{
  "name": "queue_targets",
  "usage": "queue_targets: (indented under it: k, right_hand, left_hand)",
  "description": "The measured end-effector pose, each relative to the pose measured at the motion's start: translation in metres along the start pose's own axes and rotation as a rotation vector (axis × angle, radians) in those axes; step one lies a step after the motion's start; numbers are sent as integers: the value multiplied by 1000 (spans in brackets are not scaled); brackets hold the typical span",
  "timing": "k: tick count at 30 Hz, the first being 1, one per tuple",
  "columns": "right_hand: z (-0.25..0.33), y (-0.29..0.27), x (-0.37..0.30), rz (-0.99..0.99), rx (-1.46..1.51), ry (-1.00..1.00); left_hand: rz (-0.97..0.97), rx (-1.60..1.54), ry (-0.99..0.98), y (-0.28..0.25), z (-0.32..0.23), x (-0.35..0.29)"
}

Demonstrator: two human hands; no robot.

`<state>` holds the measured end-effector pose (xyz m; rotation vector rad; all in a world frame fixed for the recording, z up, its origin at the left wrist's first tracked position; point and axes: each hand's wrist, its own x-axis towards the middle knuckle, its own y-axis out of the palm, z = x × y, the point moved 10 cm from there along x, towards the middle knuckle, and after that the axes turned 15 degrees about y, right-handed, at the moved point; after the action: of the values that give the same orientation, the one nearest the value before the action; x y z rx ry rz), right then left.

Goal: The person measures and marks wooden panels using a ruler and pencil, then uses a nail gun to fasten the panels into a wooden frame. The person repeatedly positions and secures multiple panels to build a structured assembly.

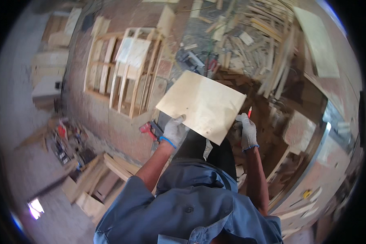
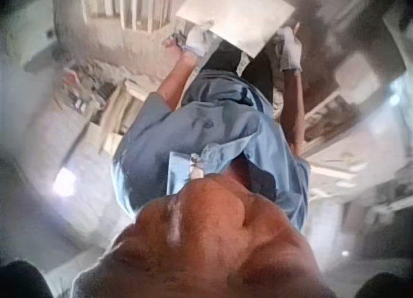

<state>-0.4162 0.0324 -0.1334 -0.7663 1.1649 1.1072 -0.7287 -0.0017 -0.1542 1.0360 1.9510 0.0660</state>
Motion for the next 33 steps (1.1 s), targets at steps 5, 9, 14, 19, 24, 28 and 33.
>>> queue_targets:
  k: [5,9,14,19,24,28,33]
  right_hand:
    - [-37,30,43,0,-183,-3]
    - [-52,55,42,-29,-281,-30]
    - [-75,99,68,-33,-382,-44]
    - [-95,181,86,59,-509,-27]
    - [-127,282,139,68,-619,19]
    - [-155,375,201,7,-697,75]
    - [-184,493,296,-48,-775,33]
  left_hand:
    - [-135,17,14,-51,-5,-41]
    - [-165,33,115,-112,-2,-44]
    - [-243,0,126,-160,-15,-43]
    - [-248,-167,220,-205,-49,-15]
    - [-288,-147,224,-306,-80,55]
    - [-311,-156,247,-382,-115,141]
    - [-347,-42,111,-499,-153,264]
